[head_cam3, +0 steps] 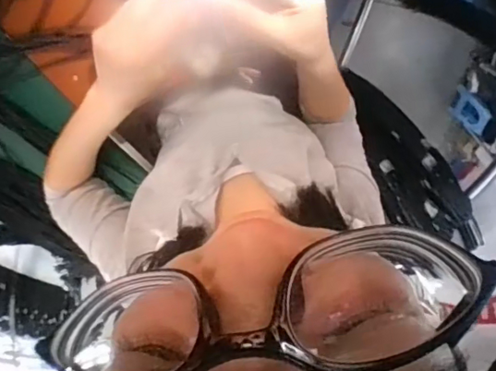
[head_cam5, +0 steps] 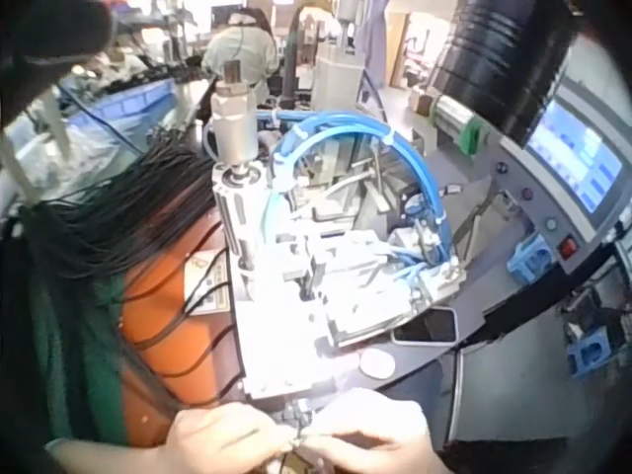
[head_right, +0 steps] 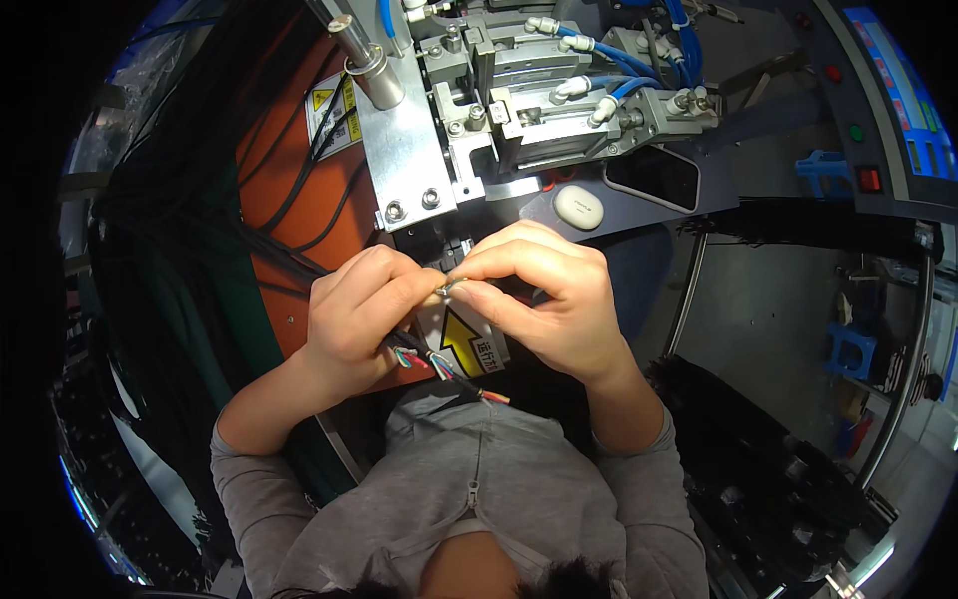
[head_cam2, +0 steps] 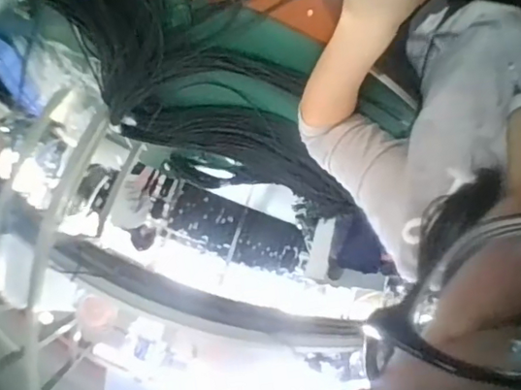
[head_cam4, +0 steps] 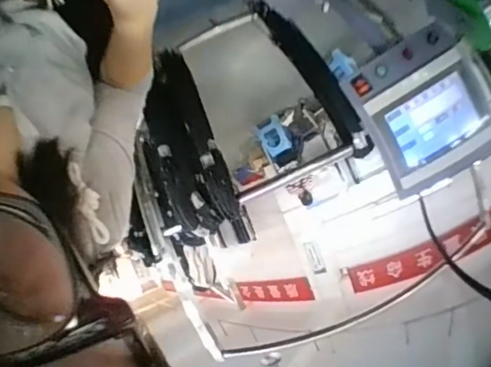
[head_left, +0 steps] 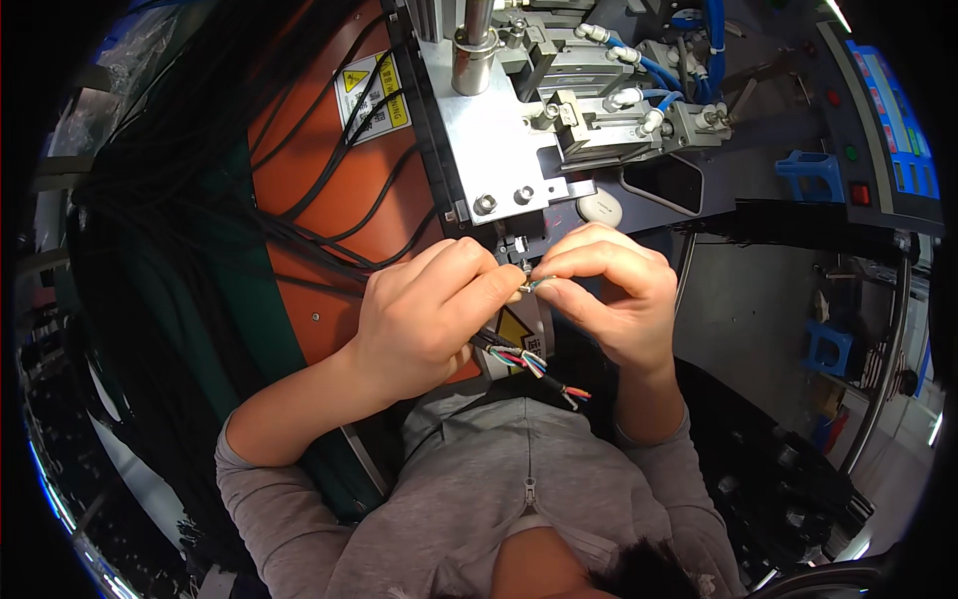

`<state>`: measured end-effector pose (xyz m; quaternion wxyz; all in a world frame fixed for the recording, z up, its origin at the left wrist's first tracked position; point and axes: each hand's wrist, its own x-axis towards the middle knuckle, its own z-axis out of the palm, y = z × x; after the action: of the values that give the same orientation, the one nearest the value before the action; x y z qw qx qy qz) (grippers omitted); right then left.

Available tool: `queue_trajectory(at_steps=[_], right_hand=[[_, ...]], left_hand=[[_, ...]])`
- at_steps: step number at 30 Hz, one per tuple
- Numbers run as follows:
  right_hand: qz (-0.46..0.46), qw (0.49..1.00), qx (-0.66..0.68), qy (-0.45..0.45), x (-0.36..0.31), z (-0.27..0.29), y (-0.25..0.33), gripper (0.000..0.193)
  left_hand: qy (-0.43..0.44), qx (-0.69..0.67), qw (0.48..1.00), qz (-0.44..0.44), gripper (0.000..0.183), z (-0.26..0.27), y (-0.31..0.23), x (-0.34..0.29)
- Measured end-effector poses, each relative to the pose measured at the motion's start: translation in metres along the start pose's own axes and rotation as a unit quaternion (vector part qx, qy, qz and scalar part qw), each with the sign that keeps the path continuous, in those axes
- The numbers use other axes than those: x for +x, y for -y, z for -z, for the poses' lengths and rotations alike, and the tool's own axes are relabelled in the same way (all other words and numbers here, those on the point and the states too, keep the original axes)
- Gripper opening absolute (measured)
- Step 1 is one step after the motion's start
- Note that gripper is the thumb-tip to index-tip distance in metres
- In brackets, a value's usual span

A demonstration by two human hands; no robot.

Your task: The person is crimping electrical wires using a machine in a factory setting. They repeatedly pick up black cables, strip the ends to reveal colored inner wires, and insert them into a crimping tool to attach connectors. The person handles the wires one at a time, feeding them into the machine and removing the finished units.

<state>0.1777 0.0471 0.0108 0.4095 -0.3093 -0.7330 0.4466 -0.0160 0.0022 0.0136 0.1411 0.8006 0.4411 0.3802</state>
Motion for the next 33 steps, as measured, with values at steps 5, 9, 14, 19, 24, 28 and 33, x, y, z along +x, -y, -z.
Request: queue_trajectory(at_steps=[5,9,14,19,24,28,33], right_hand=[[0.074,0.971,-0.218,-0.061,-0.006,-0.009,-0.005,0.012],[-0.004,0.985,-0.163,-0.059,-0.008,-0.008,-0.023,0.008],[-0.043,0.99,-0.126,-0.052,-0.002,-0.011,-0.032,0.005],[-0.026,0.983,-0.176,-0.041,-0.002,-0.016,-0.033,0.006],[0.0,0.981,-0.189,-0.052,-0.003,-0.02,-0.033,0.008],[-0.017,0.983,-0.17,-0.067,-0.001,-0.022,-0.035,0.008],[-0.066,0.986,-0.141,-0.053,-0.004,-0.019,-0.033,0.009]], left_hand=[[-0.022,0.107,0.994,-0.021,0.035,-0.012,0.001,-0.006],[0.012,0.174,0.982,-0.066,0.039,-0.014,0.0,-0.006],[0.023,0.188,0.98,-0.062,0.036,-0.017,0.004,-0.007],[0.035,0.191,0.98,-0.05,0.033,-0.016,0.001,-0.007],[0.048,0.209,0.976,-0.029,0.032,-0.016,-0.003,-0.008],[0.048,0.202,0.978,-0.01,0.031,-0.018,-0.003,-0.006],[0.058,0.204,0.977,-0.01,0.031,-0.018,-0.004,-0.003]])
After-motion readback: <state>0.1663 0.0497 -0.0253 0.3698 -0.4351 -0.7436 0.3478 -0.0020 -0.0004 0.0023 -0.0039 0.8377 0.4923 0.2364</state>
